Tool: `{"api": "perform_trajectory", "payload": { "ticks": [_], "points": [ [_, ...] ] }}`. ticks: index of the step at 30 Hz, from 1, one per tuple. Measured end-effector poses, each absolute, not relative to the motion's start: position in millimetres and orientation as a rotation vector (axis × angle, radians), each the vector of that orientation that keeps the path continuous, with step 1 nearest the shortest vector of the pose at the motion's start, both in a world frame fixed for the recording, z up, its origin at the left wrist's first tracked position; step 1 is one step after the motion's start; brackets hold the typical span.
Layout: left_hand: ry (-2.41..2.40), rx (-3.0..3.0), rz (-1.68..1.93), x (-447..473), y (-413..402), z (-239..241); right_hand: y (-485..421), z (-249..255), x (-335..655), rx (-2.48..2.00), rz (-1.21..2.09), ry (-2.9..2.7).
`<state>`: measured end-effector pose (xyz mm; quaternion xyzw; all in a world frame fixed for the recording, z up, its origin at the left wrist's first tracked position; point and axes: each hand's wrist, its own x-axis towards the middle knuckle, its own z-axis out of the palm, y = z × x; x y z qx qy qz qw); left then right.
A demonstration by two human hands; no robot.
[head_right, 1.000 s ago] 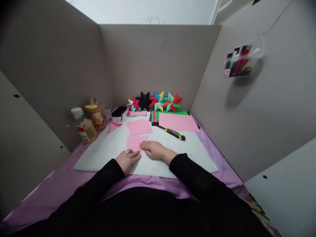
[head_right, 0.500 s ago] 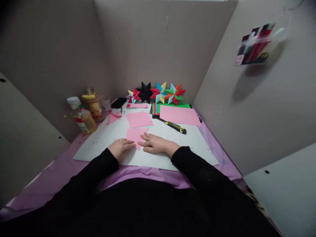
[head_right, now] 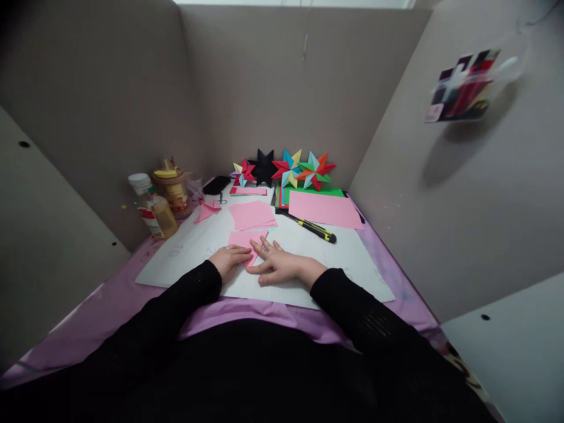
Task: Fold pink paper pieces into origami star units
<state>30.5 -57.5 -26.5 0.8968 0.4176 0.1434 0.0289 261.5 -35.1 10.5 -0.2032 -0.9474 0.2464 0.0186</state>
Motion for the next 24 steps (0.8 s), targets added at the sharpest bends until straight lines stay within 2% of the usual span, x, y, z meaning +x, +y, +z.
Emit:
{"api": "perform_trajectory", "payload": {
  "ticks": [4, 8, 12, 24],
  "points": [
    [1.271, 2.834, 0.424, 29.2, -57.6, -30.3, -27.1, 19.4, 256.3, -0.592, 0.744, -2.805],
    [1.248, 2.857, 0.446, 29.2, -56.0, -36.0, -3.1, 19.1, 238.0, -0.831, 0.537, -2.416],
    [1.243, 2.826, 0.481, 30.1, -58.8, -33.9, 25.4, 8.7, 217.7, -0.963, 0.321, -2.520],
    [1.253, 2.756, 0.517, 36.0, -65.5, -23.0, 65.0, -1.5, 205.8, -0.840, 0.151, -2.934]
  ]
}}
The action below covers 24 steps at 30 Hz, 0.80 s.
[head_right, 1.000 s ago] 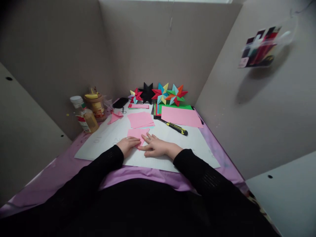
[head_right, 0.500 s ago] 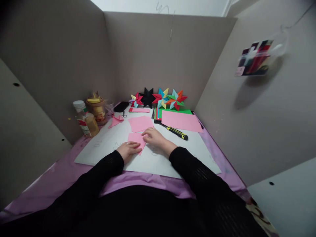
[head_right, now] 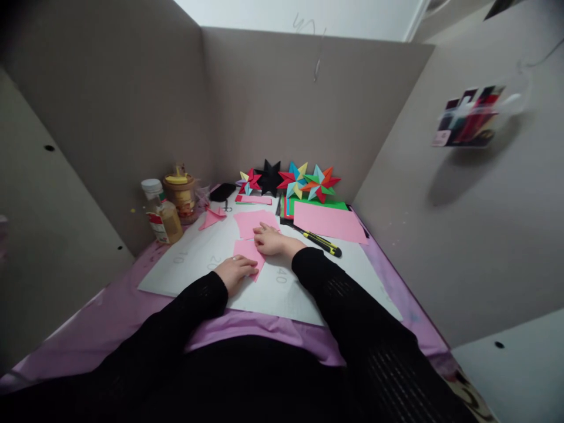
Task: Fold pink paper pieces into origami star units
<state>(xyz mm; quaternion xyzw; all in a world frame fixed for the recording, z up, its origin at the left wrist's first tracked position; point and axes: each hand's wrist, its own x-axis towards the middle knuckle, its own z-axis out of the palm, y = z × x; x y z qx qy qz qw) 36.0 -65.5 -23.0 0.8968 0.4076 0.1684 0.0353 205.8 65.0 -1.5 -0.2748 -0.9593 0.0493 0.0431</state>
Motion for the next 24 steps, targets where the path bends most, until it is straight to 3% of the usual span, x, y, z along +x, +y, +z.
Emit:
{"api": "perform_trajectory", "payload": {
  "ticks": [24],
  "points": [
    [1.292, 2.795, 0.408, 37.8, -63.7, -21.5, 63.6, -0.9, 198.6, -0.935, 0.242, -2.886]
  ]
}}
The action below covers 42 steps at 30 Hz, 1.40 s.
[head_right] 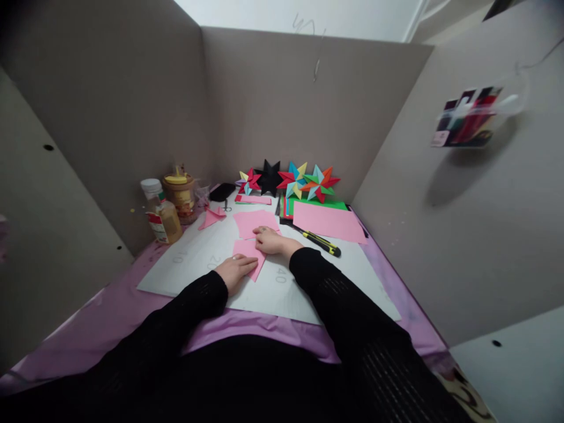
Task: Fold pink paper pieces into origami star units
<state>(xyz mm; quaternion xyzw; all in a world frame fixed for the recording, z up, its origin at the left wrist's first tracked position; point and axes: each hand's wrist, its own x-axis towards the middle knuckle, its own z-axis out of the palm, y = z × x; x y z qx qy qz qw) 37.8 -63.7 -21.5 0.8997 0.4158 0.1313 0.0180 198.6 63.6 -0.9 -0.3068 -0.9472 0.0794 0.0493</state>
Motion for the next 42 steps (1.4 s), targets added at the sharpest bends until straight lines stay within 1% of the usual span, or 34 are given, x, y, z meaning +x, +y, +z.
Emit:
{"api": "perform_trajectory", "payload": {
  "ticks": [11, 20, 23, 28, 32, 37, 42],
  "points": [
    [1.288, 2.775, 0.433, 38.4, -62.4, -24.3, 61.6, 1.7, 198.6, -0.932, 0.188, -2.910],
    [1.276, 2.828, 0.378, 36.4, -61.4, -25.0, 63.3, 0.8, 197.6, -0.954, 0.235, -2.892],
    [1.298, 2.835, 0.368, 37.7, -60.9, -25.3, 60.3, 7.4, 203.7, -0.881, 0.258, -2.840],
    [1.319, 2.839, 0.340, 39.8, -61.8, -24.4, 23.3, 16.6, 230.6, -0.712, 0.242, -2.598],
    [1.358, 2.850, 0.335, 40.1, -63.7, -21.0, -18.0, 9.5, 246.5, -0.644, 0.139, -2.728],
    [1.377, 2.853, 0.272, 41.5, -64.5, -15.8, -23.8, -1.2, 248.7, -0.864, 0.029, -2.750],
    [1.386, 2.839, 0.257, 41.9, -63.1, -13.6, 2.8, -7.9, 254.6, -1.174, 0.076, -2.683]
  ]
}}
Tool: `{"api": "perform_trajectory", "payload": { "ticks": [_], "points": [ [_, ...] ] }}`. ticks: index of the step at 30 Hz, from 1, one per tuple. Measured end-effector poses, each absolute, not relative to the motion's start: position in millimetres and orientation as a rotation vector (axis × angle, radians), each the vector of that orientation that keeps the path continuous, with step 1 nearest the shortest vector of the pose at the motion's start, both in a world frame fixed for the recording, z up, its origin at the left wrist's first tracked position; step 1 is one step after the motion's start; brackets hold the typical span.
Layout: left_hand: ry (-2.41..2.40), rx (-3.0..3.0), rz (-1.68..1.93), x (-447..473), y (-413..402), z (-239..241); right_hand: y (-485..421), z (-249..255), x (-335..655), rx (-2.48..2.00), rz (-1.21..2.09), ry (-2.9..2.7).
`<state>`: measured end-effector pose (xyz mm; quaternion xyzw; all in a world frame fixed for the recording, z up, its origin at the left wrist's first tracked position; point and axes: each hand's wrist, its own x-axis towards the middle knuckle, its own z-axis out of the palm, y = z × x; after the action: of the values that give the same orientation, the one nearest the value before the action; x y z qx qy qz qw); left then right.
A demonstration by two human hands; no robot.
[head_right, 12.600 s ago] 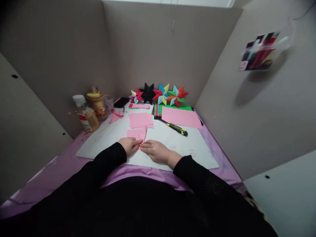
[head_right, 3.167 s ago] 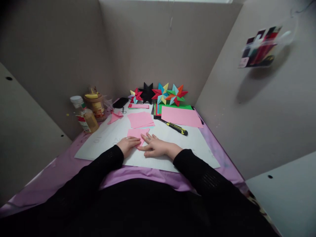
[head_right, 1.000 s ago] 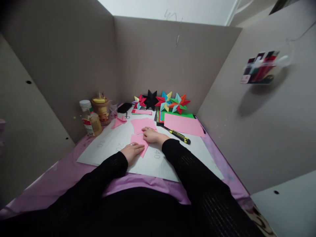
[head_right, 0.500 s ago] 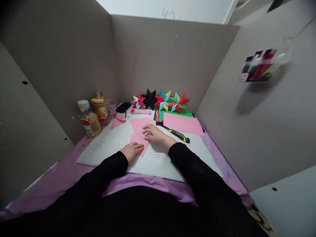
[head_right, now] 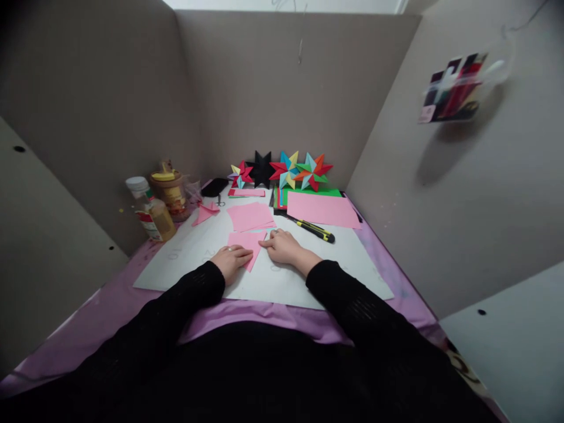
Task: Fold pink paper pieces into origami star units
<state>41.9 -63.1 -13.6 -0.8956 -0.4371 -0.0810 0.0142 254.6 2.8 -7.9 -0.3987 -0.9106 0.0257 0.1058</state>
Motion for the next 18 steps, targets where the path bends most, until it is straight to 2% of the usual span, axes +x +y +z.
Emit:
{"api": "perform_trajectory", "payload": {
  "ticks": [6, 13, 15, 18],
  "points": [
    [-1.354, -2.804, -0.248, 38.9, -60.4, -18.6, 20.5, -11.3, 256.0, -1.377, 0.042, -2.586],
    [-1.368, -2.769, -0.336, 36.6, -62.7, -23.6, 9.0, -9.5, 250.2, -1.509, -0.204, -2.460],
    [-1.368, -2.782, -0.340, 36.3, -62.5, -23.8, -0.7, -7.2, 251.0, -1.372, -0.214, -2.455],
    [-1.376, -2.790, -0.330, 36.3, -61.2, -23.9, -17.6, -4.7, 250.5, -0.919, -0.098, -2.614]
  ]
}}
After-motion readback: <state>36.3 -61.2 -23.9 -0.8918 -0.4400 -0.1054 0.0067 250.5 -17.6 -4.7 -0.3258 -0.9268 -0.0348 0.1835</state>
